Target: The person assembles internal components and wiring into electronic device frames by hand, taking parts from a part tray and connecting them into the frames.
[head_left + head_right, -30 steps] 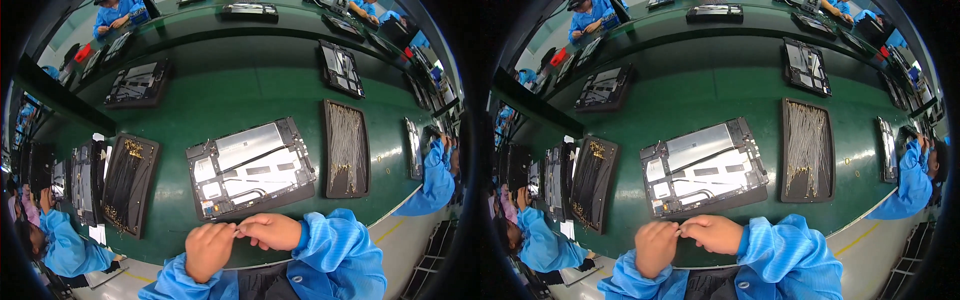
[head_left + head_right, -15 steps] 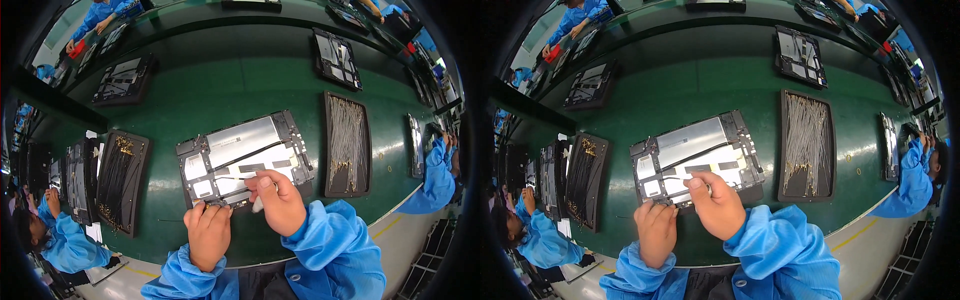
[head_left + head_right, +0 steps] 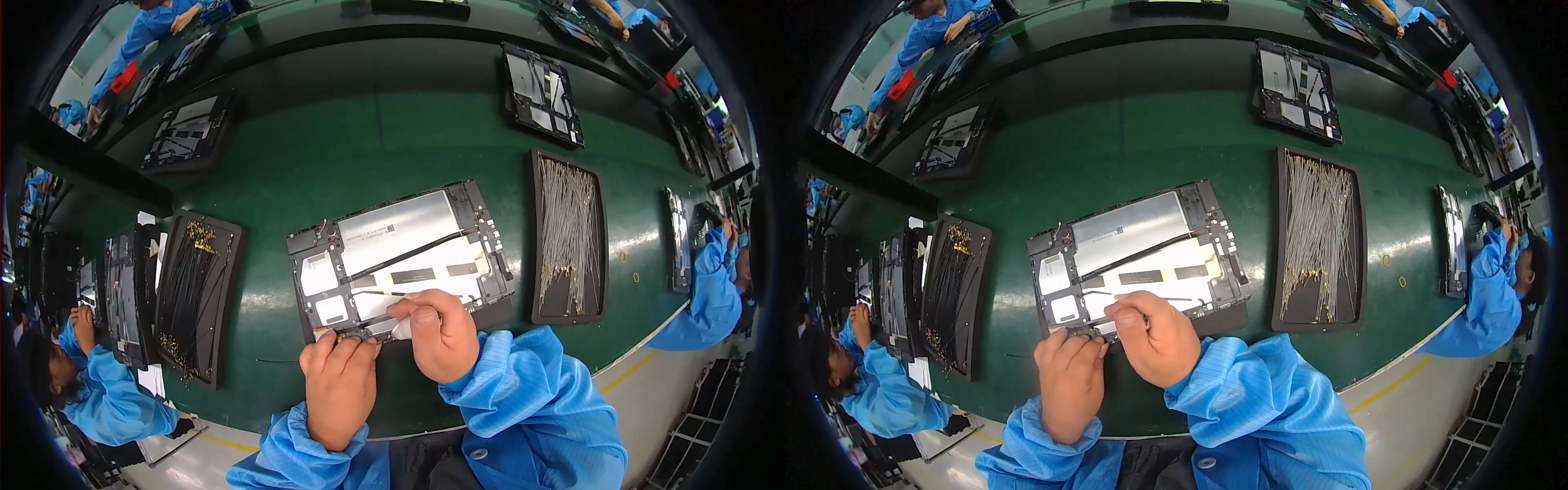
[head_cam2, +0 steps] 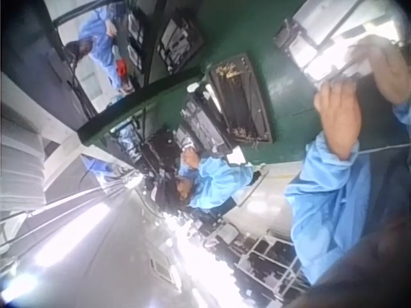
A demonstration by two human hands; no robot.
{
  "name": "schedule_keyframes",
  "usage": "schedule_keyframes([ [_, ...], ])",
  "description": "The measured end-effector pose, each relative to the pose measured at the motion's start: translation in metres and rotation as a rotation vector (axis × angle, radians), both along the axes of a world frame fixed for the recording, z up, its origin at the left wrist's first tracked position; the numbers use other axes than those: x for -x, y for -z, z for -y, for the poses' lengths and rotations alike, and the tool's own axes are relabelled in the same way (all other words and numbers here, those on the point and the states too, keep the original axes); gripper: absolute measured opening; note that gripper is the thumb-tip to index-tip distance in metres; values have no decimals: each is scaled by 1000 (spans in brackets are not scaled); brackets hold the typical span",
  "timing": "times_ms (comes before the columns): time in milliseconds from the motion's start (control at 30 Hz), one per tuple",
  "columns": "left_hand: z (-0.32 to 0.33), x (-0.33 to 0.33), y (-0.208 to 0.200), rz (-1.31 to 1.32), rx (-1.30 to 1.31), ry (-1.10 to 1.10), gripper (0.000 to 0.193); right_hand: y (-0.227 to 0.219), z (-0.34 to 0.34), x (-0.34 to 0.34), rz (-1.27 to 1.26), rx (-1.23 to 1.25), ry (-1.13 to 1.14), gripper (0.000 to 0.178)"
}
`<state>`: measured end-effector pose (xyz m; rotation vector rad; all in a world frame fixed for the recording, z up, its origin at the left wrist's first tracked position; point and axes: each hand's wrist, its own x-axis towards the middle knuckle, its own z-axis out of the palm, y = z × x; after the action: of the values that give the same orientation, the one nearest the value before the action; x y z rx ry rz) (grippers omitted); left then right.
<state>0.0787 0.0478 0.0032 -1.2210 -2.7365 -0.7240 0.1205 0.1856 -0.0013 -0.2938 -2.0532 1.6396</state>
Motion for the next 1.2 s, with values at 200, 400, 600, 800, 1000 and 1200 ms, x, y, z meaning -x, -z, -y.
schedule_keyframes([
  [200,-1,0,0,2,-5,-2,17,5,1,0,-20,111,38,18],
  [400,-1,0,-2,12,-2,1,16,-12,-5,3,165,-127,-98,18],
  [600,1,-5,-10,11,-4,-70,13,-21,-5,20,114,-462,-319,16],
  [800,32,-24,-12,1659,-810,-840,19,-13,-2,26,355,125,-25,37],
  [1000,21,-8,-4,1356,-1112,-952,15,-17,7,15,493,301,22,42],
  [1200,35,-16,-17,1242,-888,-833,18,-14,7,10,450,351,26,42],
])
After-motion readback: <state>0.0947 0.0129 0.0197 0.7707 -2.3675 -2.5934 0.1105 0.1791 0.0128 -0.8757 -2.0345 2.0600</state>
